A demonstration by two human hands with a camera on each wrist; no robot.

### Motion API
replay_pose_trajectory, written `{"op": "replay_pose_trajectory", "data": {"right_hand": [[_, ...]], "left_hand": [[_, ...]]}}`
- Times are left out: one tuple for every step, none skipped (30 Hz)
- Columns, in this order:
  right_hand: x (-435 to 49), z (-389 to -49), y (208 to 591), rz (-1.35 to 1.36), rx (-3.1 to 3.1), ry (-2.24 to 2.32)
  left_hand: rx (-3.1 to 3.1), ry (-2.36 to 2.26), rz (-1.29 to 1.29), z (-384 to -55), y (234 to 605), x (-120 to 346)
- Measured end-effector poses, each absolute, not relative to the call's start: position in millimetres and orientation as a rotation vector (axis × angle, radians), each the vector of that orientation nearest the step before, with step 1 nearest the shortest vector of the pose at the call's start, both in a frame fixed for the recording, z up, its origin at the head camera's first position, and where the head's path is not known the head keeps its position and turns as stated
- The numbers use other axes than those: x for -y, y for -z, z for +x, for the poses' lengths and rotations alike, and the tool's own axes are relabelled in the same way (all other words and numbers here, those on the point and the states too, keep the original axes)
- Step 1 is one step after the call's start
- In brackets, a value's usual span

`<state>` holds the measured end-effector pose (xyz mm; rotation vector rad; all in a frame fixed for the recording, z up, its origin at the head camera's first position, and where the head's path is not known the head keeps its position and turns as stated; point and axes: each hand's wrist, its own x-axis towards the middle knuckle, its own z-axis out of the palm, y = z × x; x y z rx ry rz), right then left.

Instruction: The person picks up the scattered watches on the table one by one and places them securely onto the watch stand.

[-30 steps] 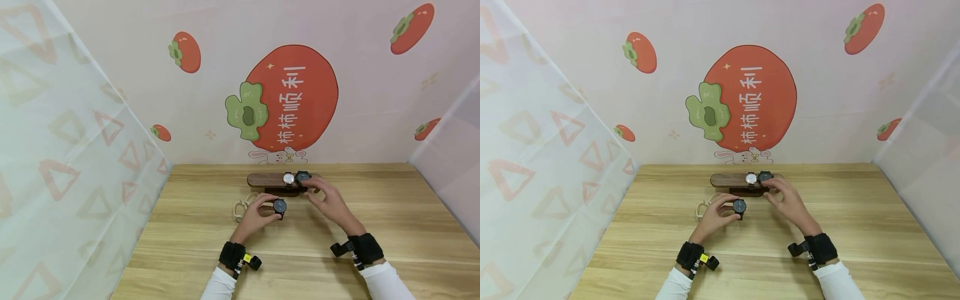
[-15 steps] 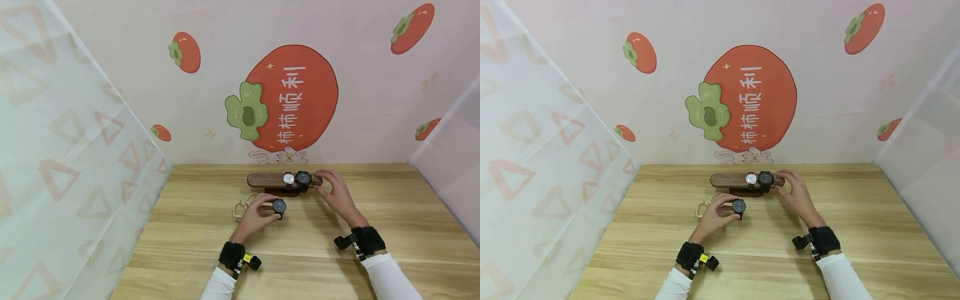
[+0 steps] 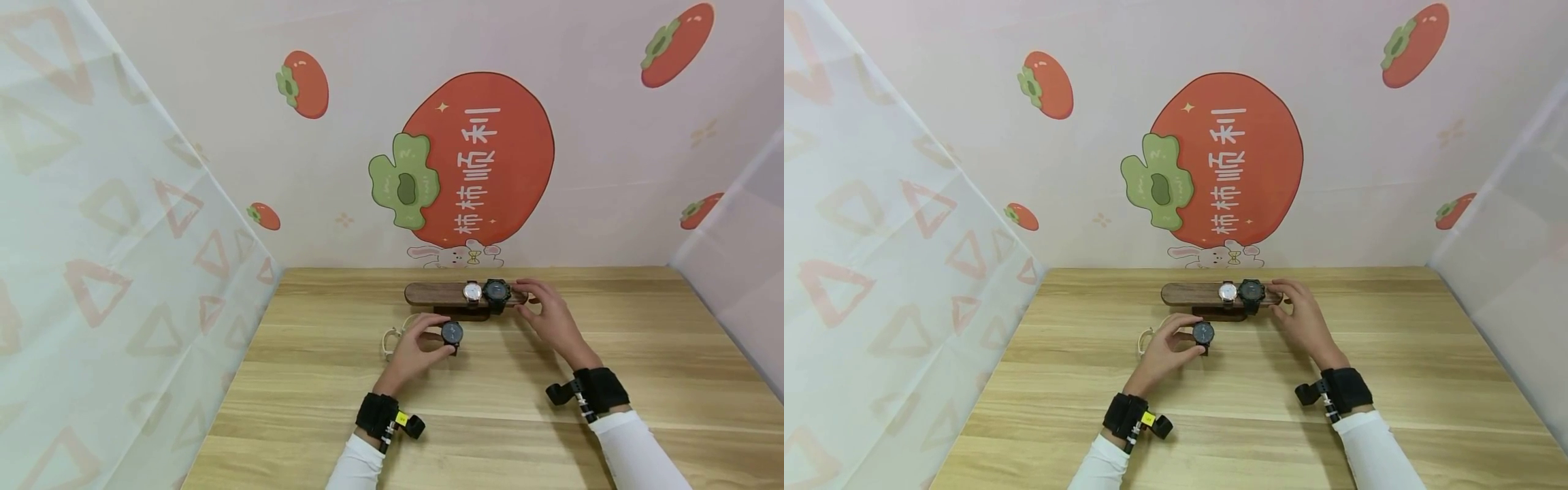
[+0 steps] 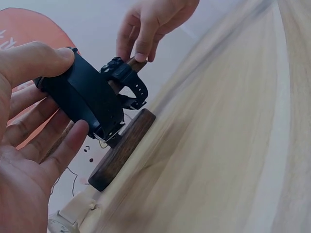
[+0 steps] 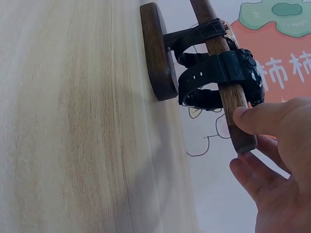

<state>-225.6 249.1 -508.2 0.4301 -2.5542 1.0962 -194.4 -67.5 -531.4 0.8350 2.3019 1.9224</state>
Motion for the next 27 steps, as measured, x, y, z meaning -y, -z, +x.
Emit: {"op": "replay_pose_trajectory", "data": {"right_hand": [[-249, -225, 508, 0.43, 2.555, -1.098], [-250, -225, 508, 0.429, 2.554, -1.103], [-250, -225, 508, 0.427, 2.554, -1.107], [-251, -225, 508, 0.426, 2.553, -1.111], [-251, -225, 508, 0.425, 2.552, -1.111], [-251, -225, 508, 0.426, 2.55, -1.112], [-251, -225, 508, 0.426, 2.547, -1.114], [-251, -225, 509, 0.424, 2.546, -1.115], [-252, -225, 509, 0.424, 2.544, -1.113], [-252, -225, 508, 0.424, 2.541, -1.112], [-252, -225, 508, 0.424, 2.538, -1.11], [-251, -225, 508, 0.425, 2.535, -1.105], [-251, -224, 507, 0.424, 2.534, -1.1], [-251, -224, 507, 0.425, 2.533, -1.093], [-251, -224, 507, 0.427, 2.531, -1.085], [-251, -224, 506, 0.43, 2.529, -1.078], [-251, -224, 506, 0.431, 2.529, -1.071], [-251, -224, 506, 0.433, 2.529, -1.063], [-250, -224, 506, 0.433, 2.529, -1.061], [-250, -224, 506, 0.434, 2.528, -1.058], [-250, -224, 506, 0.436, 2.526, -1.057], [-251, -224, 506, 0.436, 2.526, -1.055], [-251, -224, 507, 0.436, 2.526, -1.057], [-251, -225, 507, 0.438, 2.525, -1.055], [-251, -225, 507, 0.439, 2.525, -1.053], [-251, -225, 507, 0.441, 2.524, -1.049], [-251, -225, 507, 0.443, 2.523, -1.05]], "left_hand": [[-2.315, -1.914, 0.826, -194, 530, 68], [-2.33, -1.907, 0.82, -195, 530, 69], [-2.341, -1.903, 0.811, -195, 529, 70], [-2.352, -1.898, 0.799, -195, 528, 71], [-2.363, -1.898, 0.793, -196, 527, 72], [-2.367, -1.903, 0.789, -196, 526, 73], [-2.375, -1.906, 0.784, -197, 526, 74], [-2.38, -1.913, 0.782, -198, 525, 75], [-2.386, -1.916, 0.774, -198, 524, 76], [-2.395, -1.919, 0.77, -199, 523, 78], [-2.404, -1.921, 0.765, -200, 523, 79], [-2.418, -1.919, 0.757, -201, 522, 81], [-2.439, -1.912, 0.749, -202, 521, 83], [-2.452, -1.909, 0.743, -203, 521, 85], [-2.463, -1.907, 0.74, -204, 520, 87], [-2.474, -1.905, 0.744, -205, 520, 88], [-2.486, -1.903, 0.747, -206, 520, 90], [-2.496, -1.902, 0.754, -207, 520, 92], [-2.503, -1.902, 0.76, -208, 521, 94], [-2.508, -1.903, 0.765, -209, 522, 96], [-2.514, -1.904, 0.77, -210, 522, 98], [-2.523, -1.9, 0.763, -210, 522, 100], [-2.529, -1.899, 0.752, -210, 522, 101], [-2.534, -1.896, 0.738, -209, 522, 103], [-2.539, -1.892, 0.72, -209, 521, 105], [-2.543, -1.889, 0.698, -209, 521, 106], [-2.542, -1.892, 0.685, -209, 520, 108]]}}
